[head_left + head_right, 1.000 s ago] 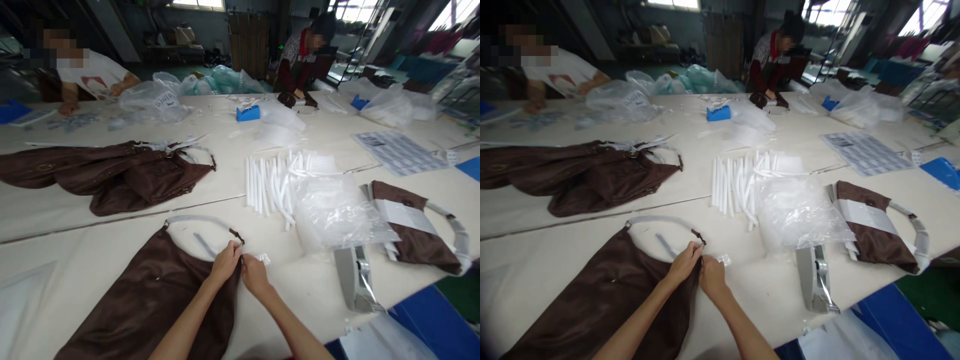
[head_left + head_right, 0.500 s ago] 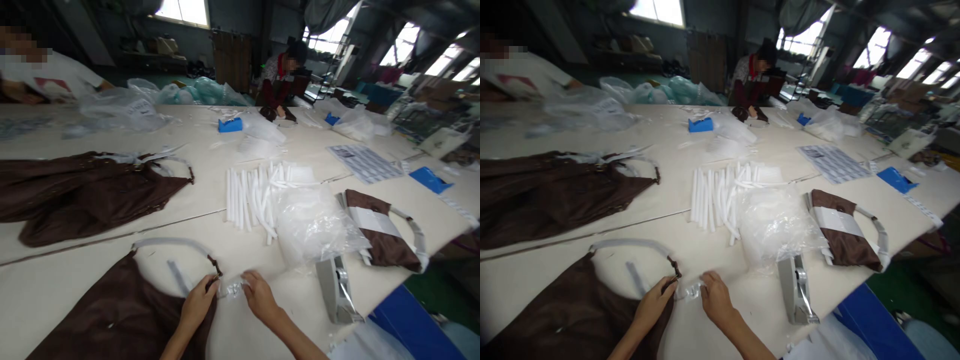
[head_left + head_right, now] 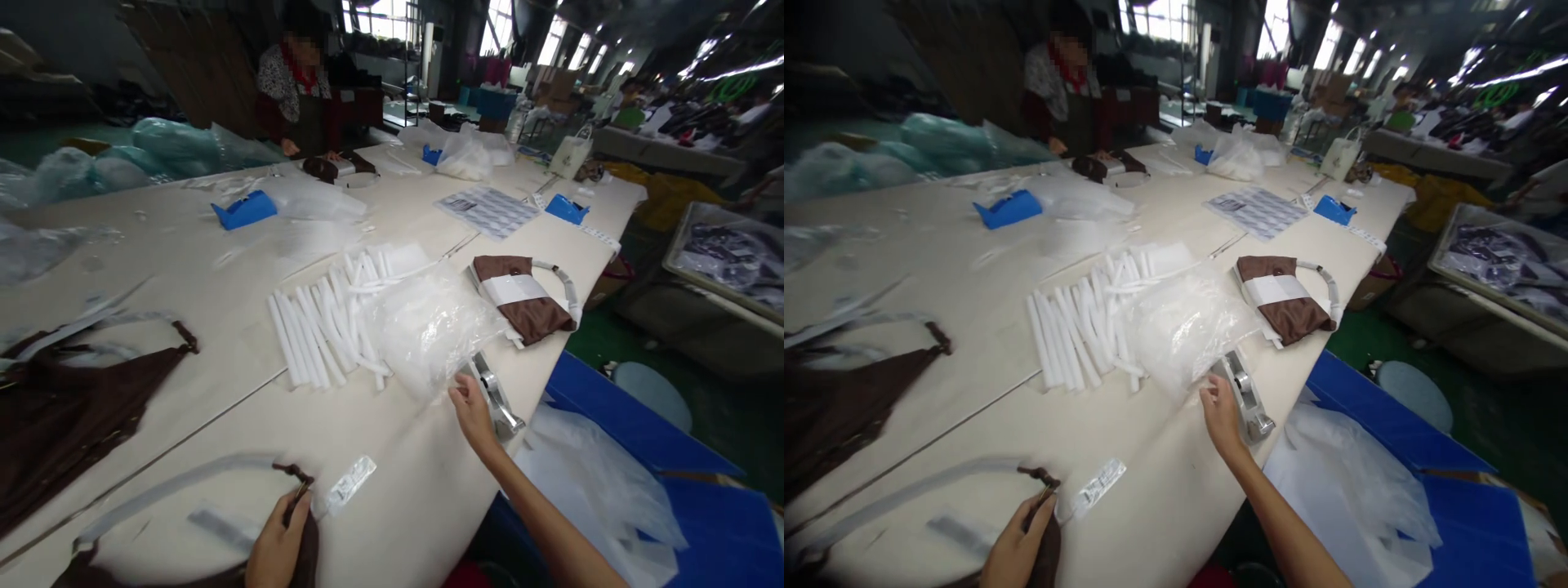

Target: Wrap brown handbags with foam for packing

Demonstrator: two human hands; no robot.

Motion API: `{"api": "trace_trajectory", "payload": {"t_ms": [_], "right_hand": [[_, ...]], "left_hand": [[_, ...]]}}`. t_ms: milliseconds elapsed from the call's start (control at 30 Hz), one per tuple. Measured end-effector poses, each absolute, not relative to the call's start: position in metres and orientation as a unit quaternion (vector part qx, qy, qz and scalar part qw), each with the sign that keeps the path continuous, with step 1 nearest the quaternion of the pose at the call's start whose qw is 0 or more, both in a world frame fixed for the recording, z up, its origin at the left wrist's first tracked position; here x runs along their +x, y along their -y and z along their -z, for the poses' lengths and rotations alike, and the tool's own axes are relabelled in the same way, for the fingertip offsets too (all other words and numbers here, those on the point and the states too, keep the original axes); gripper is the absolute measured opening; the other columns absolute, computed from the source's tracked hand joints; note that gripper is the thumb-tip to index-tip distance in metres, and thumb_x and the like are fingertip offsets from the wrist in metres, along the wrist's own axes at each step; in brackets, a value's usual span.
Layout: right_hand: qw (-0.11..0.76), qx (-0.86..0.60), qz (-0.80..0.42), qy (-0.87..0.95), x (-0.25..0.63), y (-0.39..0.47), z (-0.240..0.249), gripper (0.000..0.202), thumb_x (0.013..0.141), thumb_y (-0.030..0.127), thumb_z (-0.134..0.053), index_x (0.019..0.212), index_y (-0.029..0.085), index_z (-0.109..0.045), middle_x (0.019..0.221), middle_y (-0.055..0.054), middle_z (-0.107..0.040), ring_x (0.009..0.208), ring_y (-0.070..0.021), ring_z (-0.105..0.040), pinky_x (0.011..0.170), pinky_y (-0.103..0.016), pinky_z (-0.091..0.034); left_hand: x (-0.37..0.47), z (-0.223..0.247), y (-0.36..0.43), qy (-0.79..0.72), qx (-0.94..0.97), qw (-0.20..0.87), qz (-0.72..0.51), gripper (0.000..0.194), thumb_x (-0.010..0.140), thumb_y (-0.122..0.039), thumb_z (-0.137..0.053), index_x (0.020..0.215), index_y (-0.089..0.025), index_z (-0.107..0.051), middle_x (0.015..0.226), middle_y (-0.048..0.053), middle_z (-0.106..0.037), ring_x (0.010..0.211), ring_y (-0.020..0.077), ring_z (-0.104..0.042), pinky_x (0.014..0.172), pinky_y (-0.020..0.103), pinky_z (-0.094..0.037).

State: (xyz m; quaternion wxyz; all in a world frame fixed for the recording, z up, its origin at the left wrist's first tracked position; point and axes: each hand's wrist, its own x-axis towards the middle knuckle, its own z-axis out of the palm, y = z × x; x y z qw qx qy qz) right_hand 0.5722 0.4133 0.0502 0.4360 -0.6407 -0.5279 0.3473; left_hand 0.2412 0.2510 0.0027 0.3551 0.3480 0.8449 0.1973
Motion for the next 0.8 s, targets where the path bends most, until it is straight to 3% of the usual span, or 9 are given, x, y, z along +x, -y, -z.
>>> {"api": "trace_trajectory", "payload": {"t_ms": [100, 300, 400, 567, 800], "right_hand": [[0.446, -0.632, -0.337, 0.537, 0.562, -0.438, -0.047, 0.043, 0.078, 0.034, -0.059, 0.117, 0.019, -0.054, 0.108, -0.011, -0.063, 0.090, -0.0233, -0.063, 0.080, -0.039, -0.053], [0.459, -0.651, -0.202, 0.570, 0.546, -0.434, -0.044, 0.015, 0.083, 0.031, -0.052, 0.094, 0.021, -0.055, 0.092, -0.007, -0.059, 0.081, -0.0212, -0.057, 0.075, -0.037, -0.050], [0.464, -0.607, -0.244, 0.597, 0.547, -0.416, -0.041, 0.016, 0.088, 0.028, -0.045, 0.089, 0.021, -0.059, 0.085, -0.005, -0.062, 0.080, -0.0193, -0.058, 0.074, -0.034, -0.049], [0.467, -0.602, -0.309, 0.570, 0.542, -0.398, -0.031, 0.028, 0.085, 0.023, -0.045, 0.107, 0.020, -0.062, 0.105, -0.009, -0.067, 0.091, -0.0195, -0.062, 0.073, -0.031, -0.050], [0.439, -0.591, -0.298, 0.608, 0.540, -0.409, -0.028, 0.021, 0.090, 0.031, -0.046, 0.084, 0.021, -0.064, 0.083, -0.005, -0.064, 0.079, -0.0182, -0.058, 0.076, -0.032, -0.049]], "left_hand": [[0.242, -0.006, -0.253, -0.840, 0.350, 0.358, -0.209, 0.053, 0.074, -0.065, -0.043, 0.104, -0.026, -0.064, 0.108, 0.006, -0.075, 0.108, 0.0318, -0.068, 0.098, 0.043, -0.051], [0.244, -0.010, -0.251, -0.831, 0.362, 0.345, -0.243, 0.053, 0.068, -0.067, -0.046, 0.095, -0.025, -0.063, 0.109, 0.007, -0.075, 0.113, 0.0323, -0.065, 0.104, 0.043, -0.048], [0.245, -0.012, -0.249, -0.833, 0.367, 0.338, -0.239, 0.053, 0.068, -0.068, -0.047, 0.095, -0.025, -0.064, 0.109, 0.007, -0.075, 0.112, 0.0329, -0.065, 0.103, 0.044, -0.049], [0.244, -0.009, -0.249, -0.835, 0.373, 0.335, -0.226, 0.055, 0.072, -0.067, -0.045, 0.100, -0.023, -0.064, 0.112, 0.008, -0.074, 0.115, 0.0314, -0.065, 0.102, 0.042, -0.049], [0.241, -0.008, -0.249, -0.834, 0.380, 0.332, -0.222, 0.055, 0.073, -0.067, -0.046, 0.099, -0.022, -0.065, 0.108, 0.008, -0.075, 0.112, 0.0311, -0.066, 0.099, 0.042, -0.052]]}}
